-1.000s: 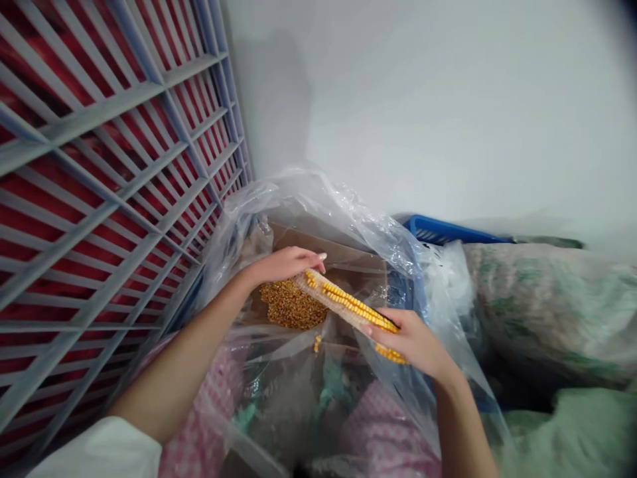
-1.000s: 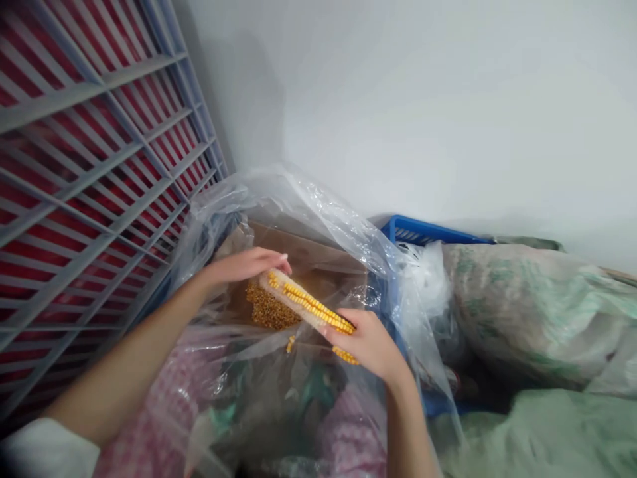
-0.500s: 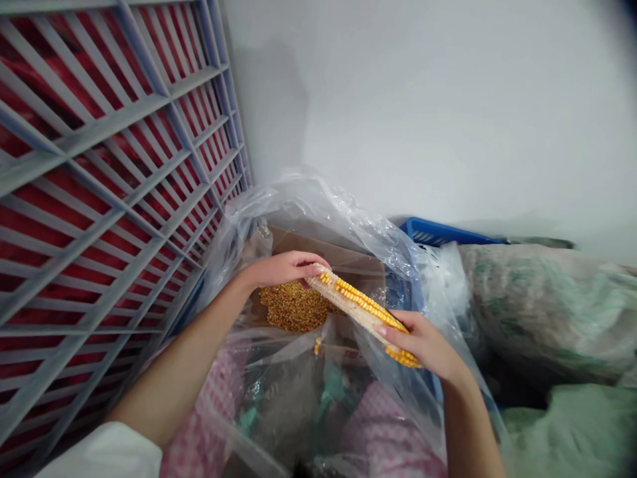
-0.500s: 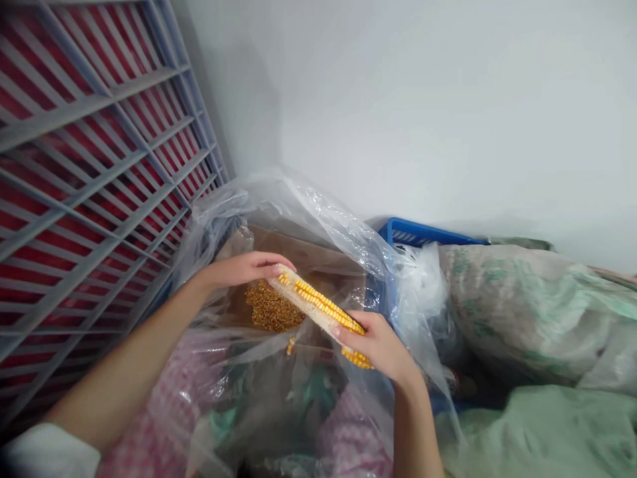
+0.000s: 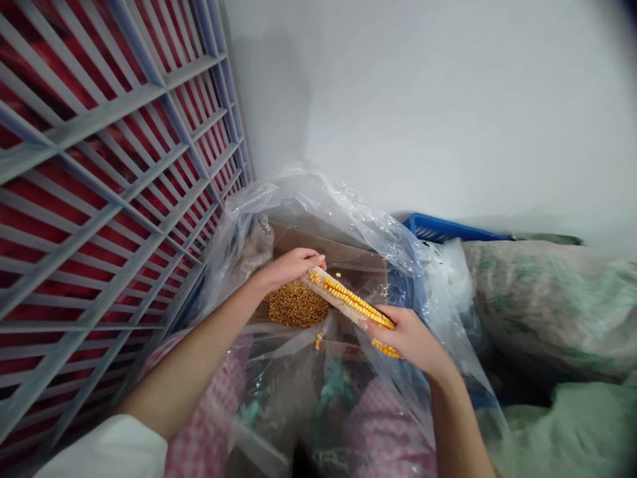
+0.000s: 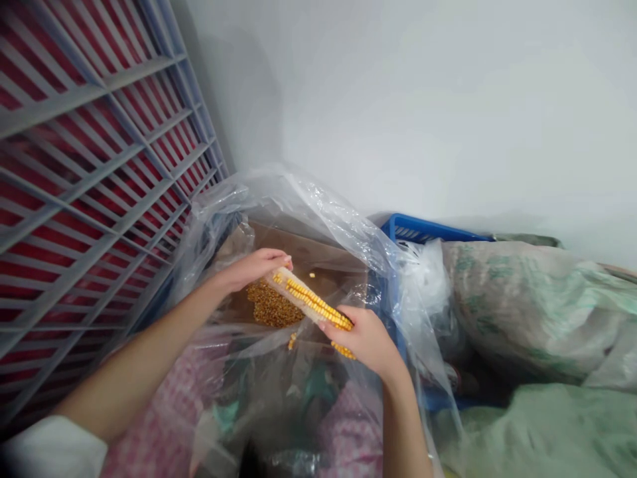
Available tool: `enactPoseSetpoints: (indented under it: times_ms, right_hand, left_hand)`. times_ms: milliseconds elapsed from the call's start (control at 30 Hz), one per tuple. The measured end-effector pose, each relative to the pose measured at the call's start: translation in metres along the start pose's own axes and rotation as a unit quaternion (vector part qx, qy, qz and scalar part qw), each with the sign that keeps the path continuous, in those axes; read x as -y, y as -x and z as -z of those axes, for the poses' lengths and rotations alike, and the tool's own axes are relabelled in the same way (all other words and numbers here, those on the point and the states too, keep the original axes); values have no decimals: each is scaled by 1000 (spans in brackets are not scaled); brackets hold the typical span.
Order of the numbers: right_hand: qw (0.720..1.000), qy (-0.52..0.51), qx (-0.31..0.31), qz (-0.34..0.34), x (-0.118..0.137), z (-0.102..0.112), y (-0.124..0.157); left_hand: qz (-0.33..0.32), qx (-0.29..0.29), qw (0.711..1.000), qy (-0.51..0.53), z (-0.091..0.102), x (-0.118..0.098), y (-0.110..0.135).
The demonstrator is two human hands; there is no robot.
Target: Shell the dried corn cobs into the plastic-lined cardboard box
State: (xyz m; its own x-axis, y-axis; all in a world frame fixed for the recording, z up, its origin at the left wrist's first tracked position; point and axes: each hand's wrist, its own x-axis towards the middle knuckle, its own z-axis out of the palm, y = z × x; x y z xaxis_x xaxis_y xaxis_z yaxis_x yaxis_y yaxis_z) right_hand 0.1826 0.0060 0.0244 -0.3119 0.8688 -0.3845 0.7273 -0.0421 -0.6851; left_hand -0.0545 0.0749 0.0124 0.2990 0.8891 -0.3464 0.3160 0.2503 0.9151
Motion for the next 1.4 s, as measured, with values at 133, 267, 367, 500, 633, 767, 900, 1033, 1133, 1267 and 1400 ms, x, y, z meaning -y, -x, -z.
enactPoseSetpoints:
  times_ms: [133, 267, 367, 500, 633, 767, 900, 1033, 1133, 1267, 1400]
  right_hand:
    - [1000, 7, -29, -6, 1, -1, -3]
    - [997, 16, -71, -14, 5, -5, -6]
    - [996, 14, -85, -13, 10, -10, -10]
    - [992, 49, -117, 9, 14, -14, -14]
    - [990, 75, -122, 14, 13, -17, -17]
    - [989, 79, -124, 8, 14, -18, -17]
    - [987, 94, -133, 10, 19, -19, -17]
    - [983, 125, -131, -1, 24, -23, -17]
    - [980, 155, -126, -13, 27, -26, -17]
    - [974, 185, -127, -15, 28, -29, -17]
    - [970, 205, -133, -12, 27, -32, -16]
  left_hand:
    - [69, -77, 987, 123, 4, 0, -3]
    - [28, -162, 971, 174, 4, 0, -4]
    - [11, -187, 963, 194, 3, -2, -4]
    - [-19, -126, 984, 125, 2, 4, -5]
    - [-55, -130, 989, 49, 3, 14, -8]
    - [-28, -101, 988, 109, 7, 8, -5]
    - [12, -93, 980, 174, 8, 0, -1]
    - [34, -106, 977, 184, 5, 1, -2]
    - [47, -110, 975, 187, 3, 4, -3]
    - [66, -105, 970, 209, 3, 3, -3]
    - [83, -96, 963, 240, 3, 1, -1]
